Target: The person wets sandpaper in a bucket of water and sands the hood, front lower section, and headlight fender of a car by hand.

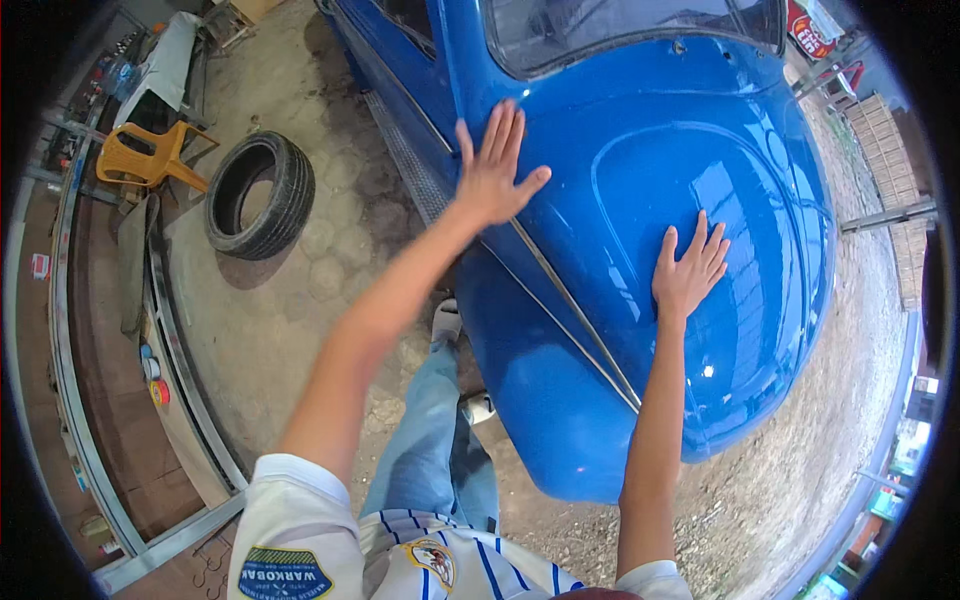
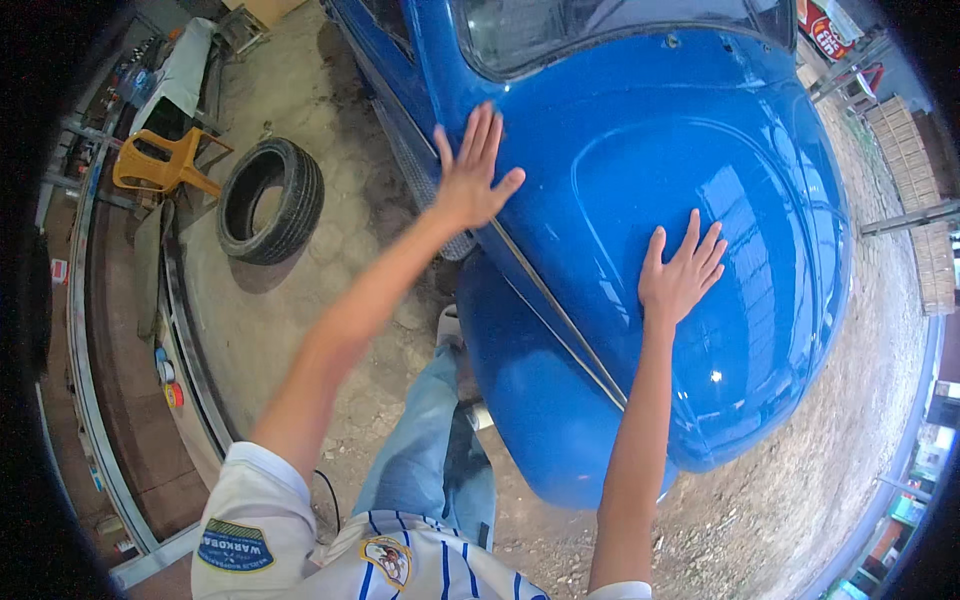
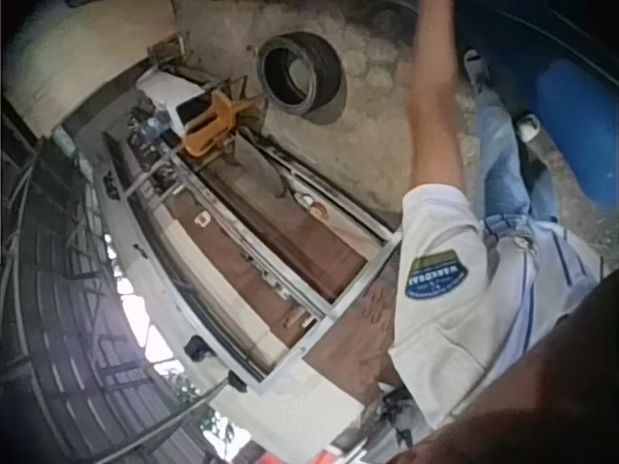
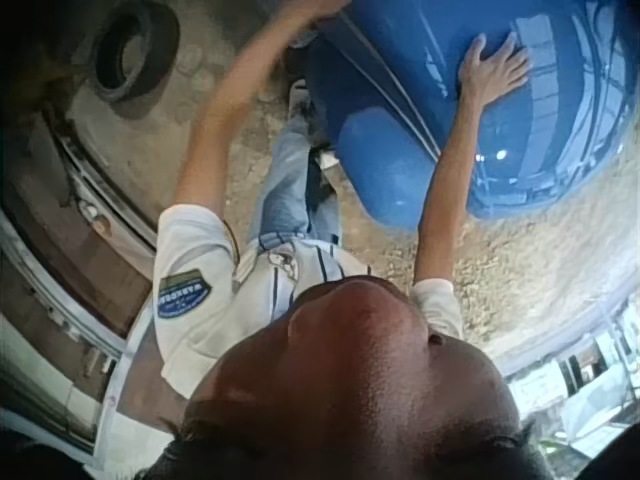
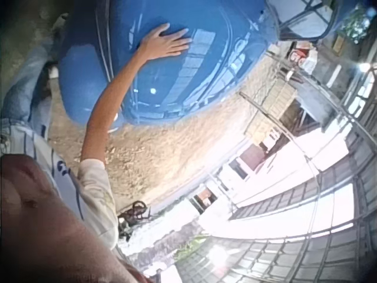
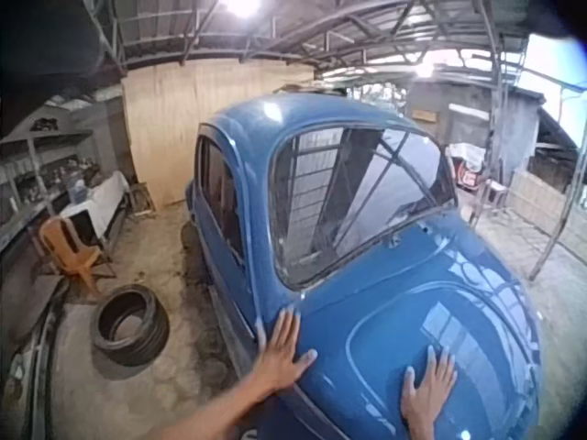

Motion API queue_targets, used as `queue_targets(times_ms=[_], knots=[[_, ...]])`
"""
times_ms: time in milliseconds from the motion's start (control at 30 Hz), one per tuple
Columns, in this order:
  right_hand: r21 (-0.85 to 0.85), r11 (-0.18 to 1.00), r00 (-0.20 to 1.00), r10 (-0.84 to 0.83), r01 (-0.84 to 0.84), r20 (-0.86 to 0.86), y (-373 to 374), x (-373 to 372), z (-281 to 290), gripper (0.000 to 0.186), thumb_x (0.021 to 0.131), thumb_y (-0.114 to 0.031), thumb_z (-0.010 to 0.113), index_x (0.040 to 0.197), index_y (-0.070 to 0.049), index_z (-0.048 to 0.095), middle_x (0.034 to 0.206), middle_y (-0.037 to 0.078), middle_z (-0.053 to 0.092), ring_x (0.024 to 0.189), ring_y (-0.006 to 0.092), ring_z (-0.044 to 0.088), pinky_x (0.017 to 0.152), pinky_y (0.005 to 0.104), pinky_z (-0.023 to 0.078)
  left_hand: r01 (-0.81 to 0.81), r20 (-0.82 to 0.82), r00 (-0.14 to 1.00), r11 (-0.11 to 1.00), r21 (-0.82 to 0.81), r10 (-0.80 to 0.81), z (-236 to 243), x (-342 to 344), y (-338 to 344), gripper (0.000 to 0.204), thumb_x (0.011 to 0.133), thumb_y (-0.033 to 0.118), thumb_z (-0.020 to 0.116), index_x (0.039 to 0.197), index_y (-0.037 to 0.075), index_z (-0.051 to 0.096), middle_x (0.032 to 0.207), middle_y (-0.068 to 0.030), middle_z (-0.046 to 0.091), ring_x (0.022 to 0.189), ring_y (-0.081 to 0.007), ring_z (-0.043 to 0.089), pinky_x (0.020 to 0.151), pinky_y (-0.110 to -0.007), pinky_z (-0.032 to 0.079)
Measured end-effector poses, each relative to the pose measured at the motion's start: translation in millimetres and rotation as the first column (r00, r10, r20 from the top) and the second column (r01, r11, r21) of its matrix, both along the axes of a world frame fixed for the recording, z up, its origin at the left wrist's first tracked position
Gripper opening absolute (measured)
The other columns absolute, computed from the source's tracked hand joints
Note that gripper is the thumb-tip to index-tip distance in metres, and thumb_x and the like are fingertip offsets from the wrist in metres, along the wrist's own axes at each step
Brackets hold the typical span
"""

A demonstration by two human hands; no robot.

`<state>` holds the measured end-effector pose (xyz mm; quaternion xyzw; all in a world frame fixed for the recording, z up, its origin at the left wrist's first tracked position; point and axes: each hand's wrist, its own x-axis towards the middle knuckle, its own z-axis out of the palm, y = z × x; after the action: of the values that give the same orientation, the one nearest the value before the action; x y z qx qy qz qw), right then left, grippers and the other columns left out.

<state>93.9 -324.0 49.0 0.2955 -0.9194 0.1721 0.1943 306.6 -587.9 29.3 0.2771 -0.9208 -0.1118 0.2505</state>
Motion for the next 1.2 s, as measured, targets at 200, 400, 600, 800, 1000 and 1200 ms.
queue_targets(times_ms=[200, 400, 600, 800, 1000, 1200], knots=[[0.017, 1.000, 1.000, 0.018, -0.018, -0.012, 1, -1, -3, 0.067, 0.104, -0.054, 0.054, 0.162, -0.023, 0.043, 0.170, 0.018, 0.033, 0.158, 0.0405, 0.027, 0.126, 0.0590, 0.021, -0.303, -0.012, 0.936, 0.820, 0.485, 0.353, -17, -8, 26, 0.117, 0.097, 0.085, 0.025, 0.165, 0.001, -0.019, 0.174, -0.0215, -0.021, 0.159, -0.0401, -0.026, 0.112, -0.075, -0.025], [0.049, 0.999, 1.000, -0.009, 0.010, -0.005, 2, -5, -5, 0.065, 0.105, -0.054, 0.051, 0.162, -0.023, 0.042, 0.171, 0.016, 0.032, 0.159, 0.0404, 0.025, 0.127, 0.0587, 0.019, -0.305, -0.069, 0.950, 0.952, -0.011, 0.303, 33, -12, -61, 0.122, 0.096, 0.080, 0.045, 0.166, -0.002, -0.012, 0.175, -0.0214, -0.015, 0.159, -0.0400, -0.024, 0.113, -0.075, -0.023], [0.061, 0.998, 1.000, 0.017, -0.017, 0.010, 5, -9, -12, 0.067, 0.105, -0.057, 0.049, 0.163, -0.025, 0.042, 0.171, 0.016, 0.032, 0.159, 0.0396, 0.025, 0.128, 0.0582, 0.018, -0.408, -0.262, 0.908, 0.832, -0.375, 0.327, 59, -30, -111, 0.120, 0.094, 0.076, 0.052, 0.166, -0.008, 0.005, 0.172, -0.0323, 0.010, 0.162, -0.0435, 0.000, 0.122, -0.069, -0.006], [0.006, 1.000, 1.000, -0.007, 0.007, -0.007, 3, -11, -15, 0.066, 0.105, -0.059, 0.049, 0.163, -0.028, 0.042, 0.171, 0.015, 0.033, 0.159, 0.0394, 0.026, 0.128, 0.0577, 0.019, -0.139, -0.182, 0.974, 0.990, 0.002, 0.137, 5, 18, -14, 0.124, 0.092, 0.076, 0.058, 0.164, -0.012, 0.009, 0.172, -0.0341, 0.007, 0.163, -0.0451, -0.001, 0.117, -0.077, -0.008], [0.002, 1.000, 0.999, -0.016, 0.016, -0.042, 1, -9, -13, 0.065, 0.104, -0.058, 0.051, 0.162, -0.029, 0.043, 0.171, 0.014, 0.033, 0.159, 0.0384, 0.027, 0.128, 0.0574, 0.020, -0.183, -0.201, 0.974, 0.886, -0.426, 0.105, 81, 2, -96, 0.124, 0.093, 0.081, 0.048, 0.162, -0.015, 0.010, 0.171, -0.0357, 0.006, 0.162, -0.0465, -0.001, 0.122, -0.072, -0.010], [-0.039, 0.999, 0.999, -0.005, 0.003, -0.050, 6, -12, -19, 0.064, 0.104, -0.055, 0.054, 0.161, -0.027, 0.045, 0.170, 0.014, 0.035, 0.158, 0.0385, 0.028, 0.127, 0.0583, 0.020, -0.297, -0.242, 0.947, 0.859, -0.416, 0.210, 116, -20, -116, 0.114, 0.098, 0.071, 0.052, 0.158, -0.020, 0.019, 0.168, -0.0381, 0.020, 0.161, -0.0443, 0.011, 0.129, -0.061, 0.000]])
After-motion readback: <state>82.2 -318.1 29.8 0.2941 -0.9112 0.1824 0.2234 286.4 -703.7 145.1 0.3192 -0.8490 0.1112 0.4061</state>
